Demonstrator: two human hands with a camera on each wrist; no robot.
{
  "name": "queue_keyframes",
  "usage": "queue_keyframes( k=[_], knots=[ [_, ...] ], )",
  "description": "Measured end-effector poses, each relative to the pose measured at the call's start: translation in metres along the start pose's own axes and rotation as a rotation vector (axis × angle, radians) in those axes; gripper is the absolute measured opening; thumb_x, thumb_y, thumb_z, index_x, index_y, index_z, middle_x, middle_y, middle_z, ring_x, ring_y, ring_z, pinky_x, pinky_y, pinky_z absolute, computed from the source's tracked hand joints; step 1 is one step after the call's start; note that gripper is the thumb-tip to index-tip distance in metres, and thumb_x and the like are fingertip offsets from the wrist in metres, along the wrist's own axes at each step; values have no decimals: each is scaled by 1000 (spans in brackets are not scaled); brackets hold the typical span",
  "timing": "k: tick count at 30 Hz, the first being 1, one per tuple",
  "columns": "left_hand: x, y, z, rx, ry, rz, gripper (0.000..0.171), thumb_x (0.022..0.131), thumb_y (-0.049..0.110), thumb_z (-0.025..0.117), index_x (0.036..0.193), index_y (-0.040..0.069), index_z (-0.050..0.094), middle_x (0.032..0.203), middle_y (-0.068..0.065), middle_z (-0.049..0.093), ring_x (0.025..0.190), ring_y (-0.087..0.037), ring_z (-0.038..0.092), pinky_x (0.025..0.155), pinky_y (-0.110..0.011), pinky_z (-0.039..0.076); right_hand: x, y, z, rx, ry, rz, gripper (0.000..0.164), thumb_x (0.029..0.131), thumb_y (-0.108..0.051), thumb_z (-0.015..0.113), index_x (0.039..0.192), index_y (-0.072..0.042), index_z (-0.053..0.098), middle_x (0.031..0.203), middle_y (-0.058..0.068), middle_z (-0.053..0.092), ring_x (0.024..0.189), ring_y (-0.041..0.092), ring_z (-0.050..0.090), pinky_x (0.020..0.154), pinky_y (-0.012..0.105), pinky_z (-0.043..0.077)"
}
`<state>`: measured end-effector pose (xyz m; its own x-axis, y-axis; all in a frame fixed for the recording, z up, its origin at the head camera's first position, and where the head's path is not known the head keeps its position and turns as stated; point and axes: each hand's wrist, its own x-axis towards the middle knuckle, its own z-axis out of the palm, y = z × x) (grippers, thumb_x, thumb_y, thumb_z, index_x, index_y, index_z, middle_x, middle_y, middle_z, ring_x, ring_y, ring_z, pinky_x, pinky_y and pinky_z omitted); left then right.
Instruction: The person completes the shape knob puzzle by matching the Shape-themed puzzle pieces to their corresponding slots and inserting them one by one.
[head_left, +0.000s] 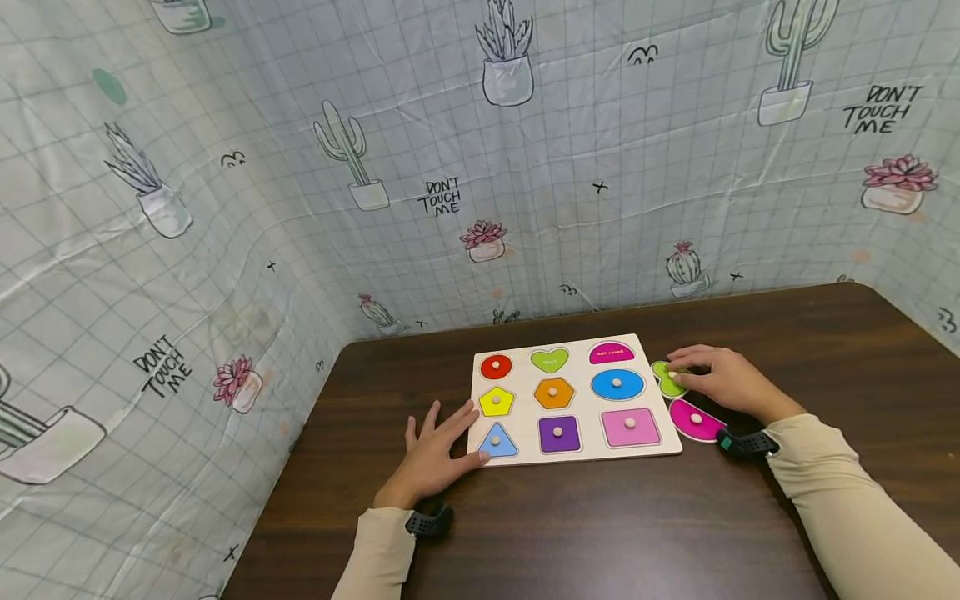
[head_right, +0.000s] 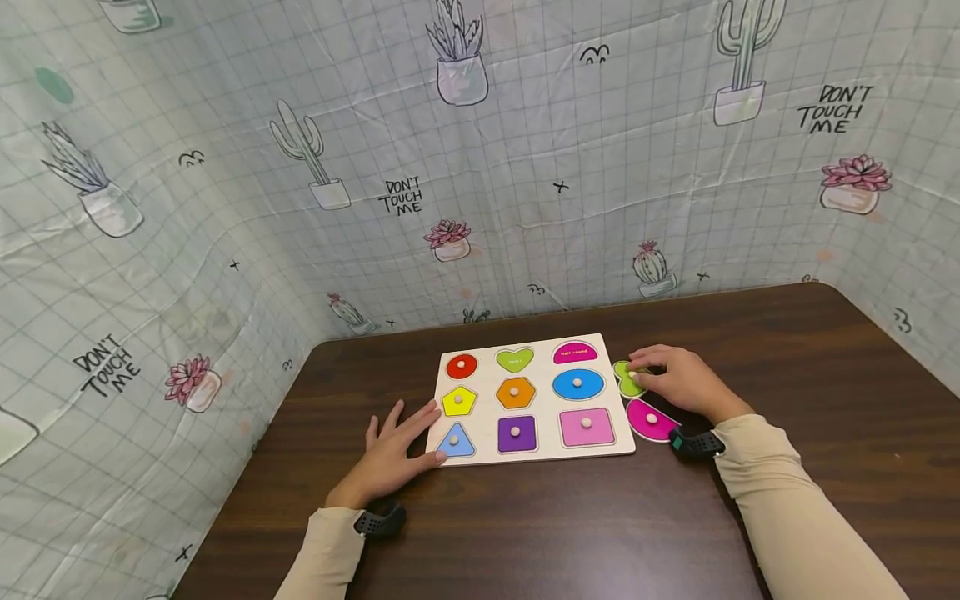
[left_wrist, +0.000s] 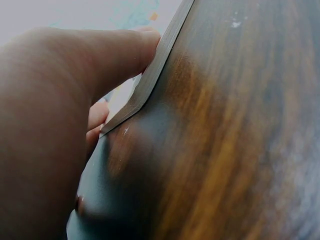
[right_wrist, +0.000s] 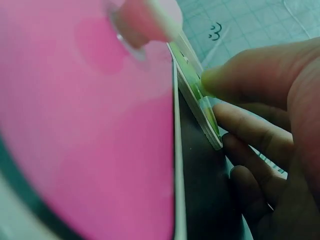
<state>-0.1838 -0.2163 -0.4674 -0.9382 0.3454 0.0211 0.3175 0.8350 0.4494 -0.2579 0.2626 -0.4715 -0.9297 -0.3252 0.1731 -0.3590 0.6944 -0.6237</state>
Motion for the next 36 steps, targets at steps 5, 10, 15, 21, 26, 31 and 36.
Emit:
queue_keyframes(
  k=[5, 10, 15, 21, 26, 31, 36],
  knots=[
    [1, 0, -1, 18, -3, -8, 74, 90, 62, 60, 155, 29, 42, 162, 12, 29, 152, -38, 4, 111, -69, -10, 2, 0, -1, -8, -7, 30, 30, 95, -24, 69, 116, -3, 75, 129, 19, 65, 123, 44, 53, 98, 62, 43],
    [2, 0, -2, 13, 1, -9, 74, 91, 61, 61, 155, 29, 42, 162, 12, 29, 152, -38, 3, 111, -69, -11, 4, -3, -3, -8, -4, 38, 31, 95, -23, 69, 118, -2, 74, 129, 20, 64, 124, 44, 52, 98, 62, 43],
    [3, -1, -2, 18, 7, 3, 75, 90, 62, 61, 155, 29, 42, 162, 12, 30, 152, -38, 4, 111, -69, -10, 4, -2, -3, -3, -1, 47, 29, 95, -22, 69, 115, -2, 75, 129, 19, 64, 124, 44, 52, 99, 62, 42],
    [2, -2, 0, 19, -4, -2, 75, 90, 62, 60, 155, 29, 42, 162, 12, 29, 152, -38, 4, 111, -69, -10, 1, 0, 0, 18, 1, 74, 27, 95, -24, 70, 112, -4, 77, 129, 19, 65, 123, 43, 52, 99, 61, 43],
    [2, -2, 1, 19, 5, -6, 75, 90, 63, 60, 155, 30, 42, 162, 12, 29, 152, -38, 4, 111, -69, -10, 1, -2, -1, 22, 11, 73, 25, 95, -22, 70, 111, -4, 77, 128, 19, 65, 123, 43, 53, 99, 62, 42],
    [2, -3, 2, 14, 4, -5, 75, 90, 63, 59, 154, 29, 42, 162, 12, 29, 152, -38, 4, 111, -69, -11, 1, -2, -1, 29, 10, 76, 27, 96, -24, 69, 112, -4, 76, 130, 20, 64, 123, 44, 52, 100, 62, 41],
    [1, -3, 1, 12, 3, -4, 75, 90, 63, 60, 155, 29, 42, 162, 12, 29, 152, -38, 4, 111, -69, -10, -1, -1, -2, 59, 29, 73, 26, 96, -23, 69, 111, -3, 75, 130, 21, 64, 122, 43, 54, 99, 57, 43]
  ],
)
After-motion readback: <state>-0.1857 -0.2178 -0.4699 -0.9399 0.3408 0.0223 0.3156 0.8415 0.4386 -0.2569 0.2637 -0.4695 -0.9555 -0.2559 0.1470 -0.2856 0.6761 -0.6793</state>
